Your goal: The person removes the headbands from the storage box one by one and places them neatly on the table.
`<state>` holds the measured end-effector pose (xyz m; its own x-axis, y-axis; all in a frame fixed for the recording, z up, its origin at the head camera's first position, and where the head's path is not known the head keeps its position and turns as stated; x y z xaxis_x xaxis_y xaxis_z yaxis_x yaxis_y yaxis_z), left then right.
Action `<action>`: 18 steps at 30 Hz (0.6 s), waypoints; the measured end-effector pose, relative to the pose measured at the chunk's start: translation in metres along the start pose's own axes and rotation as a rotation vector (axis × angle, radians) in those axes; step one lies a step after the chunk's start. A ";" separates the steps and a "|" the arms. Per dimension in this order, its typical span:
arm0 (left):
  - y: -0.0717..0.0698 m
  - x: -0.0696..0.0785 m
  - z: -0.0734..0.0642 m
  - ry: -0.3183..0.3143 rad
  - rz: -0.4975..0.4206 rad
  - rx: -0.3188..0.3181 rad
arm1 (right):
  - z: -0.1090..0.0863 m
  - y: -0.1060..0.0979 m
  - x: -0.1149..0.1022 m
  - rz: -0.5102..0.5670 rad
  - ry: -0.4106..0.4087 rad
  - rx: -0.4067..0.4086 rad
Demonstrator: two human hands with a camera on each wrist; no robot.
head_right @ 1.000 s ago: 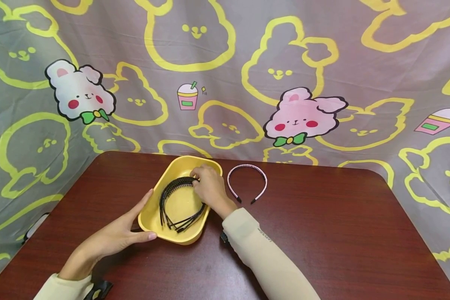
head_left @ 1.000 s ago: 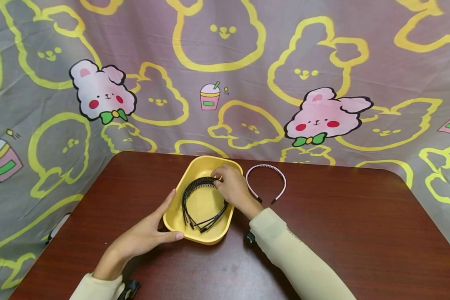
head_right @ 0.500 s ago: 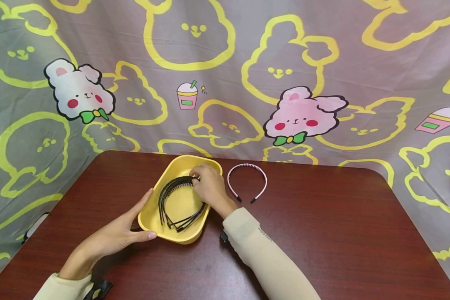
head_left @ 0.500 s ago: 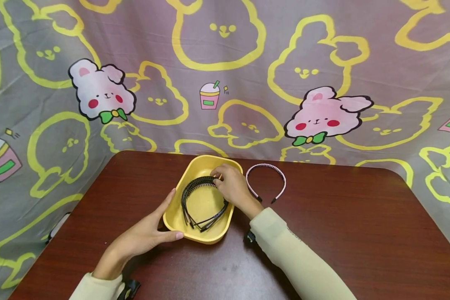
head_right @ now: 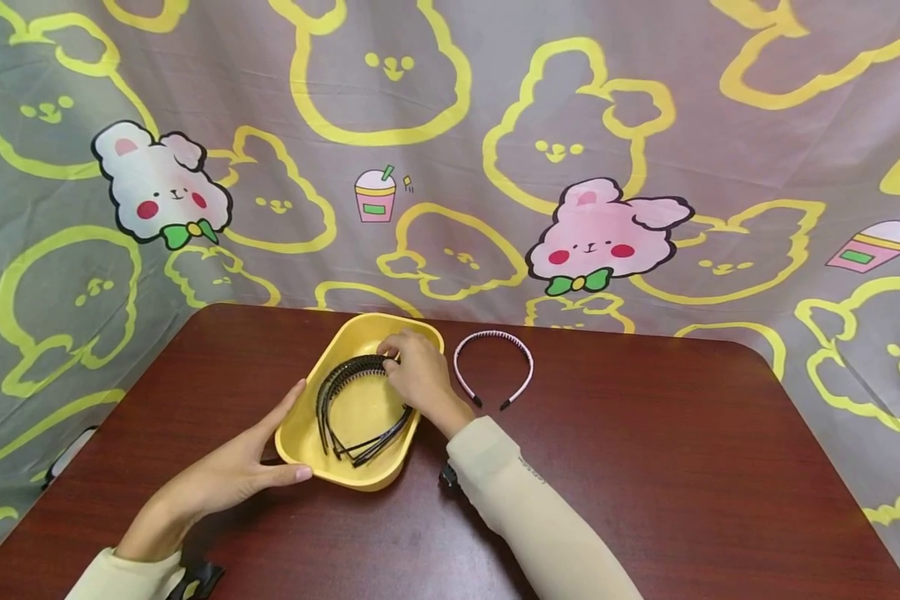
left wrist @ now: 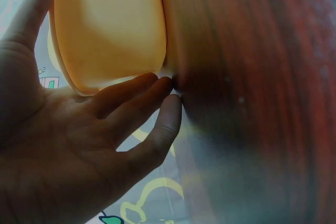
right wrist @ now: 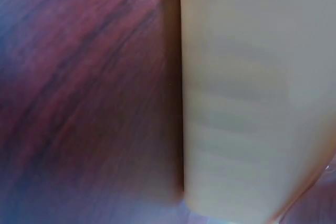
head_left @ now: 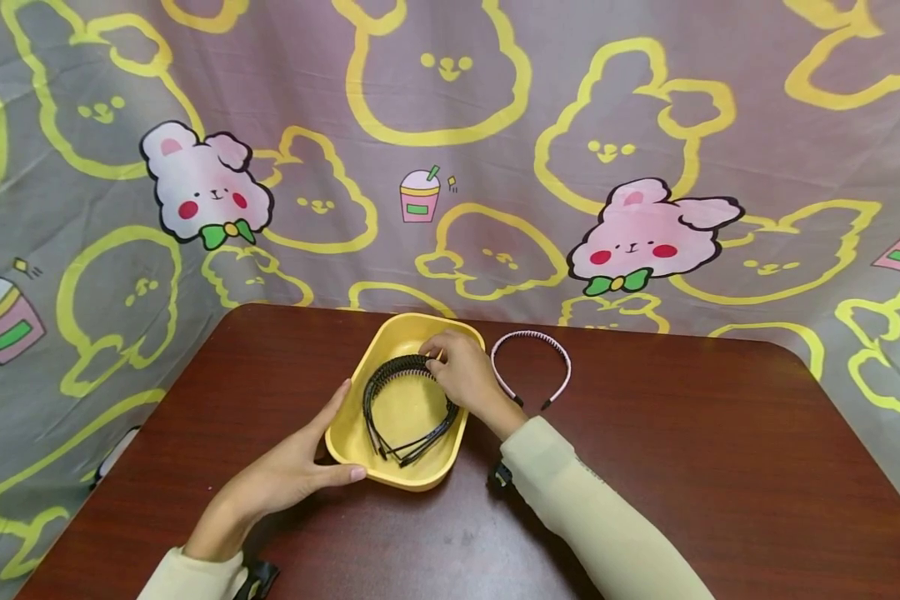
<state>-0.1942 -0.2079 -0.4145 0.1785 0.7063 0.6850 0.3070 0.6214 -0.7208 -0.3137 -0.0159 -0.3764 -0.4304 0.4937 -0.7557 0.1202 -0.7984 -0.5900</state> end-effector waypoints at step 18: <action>0.000 0.000 0.000 0.021 -0.043 0.010 | 0.004 -0.012 -0.008 0.109 -0.032 -0.012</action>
<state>-0.1941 -0.2078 -0.4151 0.1853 0.6714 0.7176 0.3060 0.6545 -0.6914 -0.3153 -0.0116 -0.3624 -0.4424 0.3928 -0.8062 0.1785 -0.8425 -0.5083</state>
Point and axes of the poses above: each hand's wrist, its own z-axis towards the middle knuckle, its own y-axis out of the palm, x = y × z, the point moved 9 cm from there along z, towards the middle knuckle, and after that the axes turned 11 degrees about z, right-handed, at the moved point
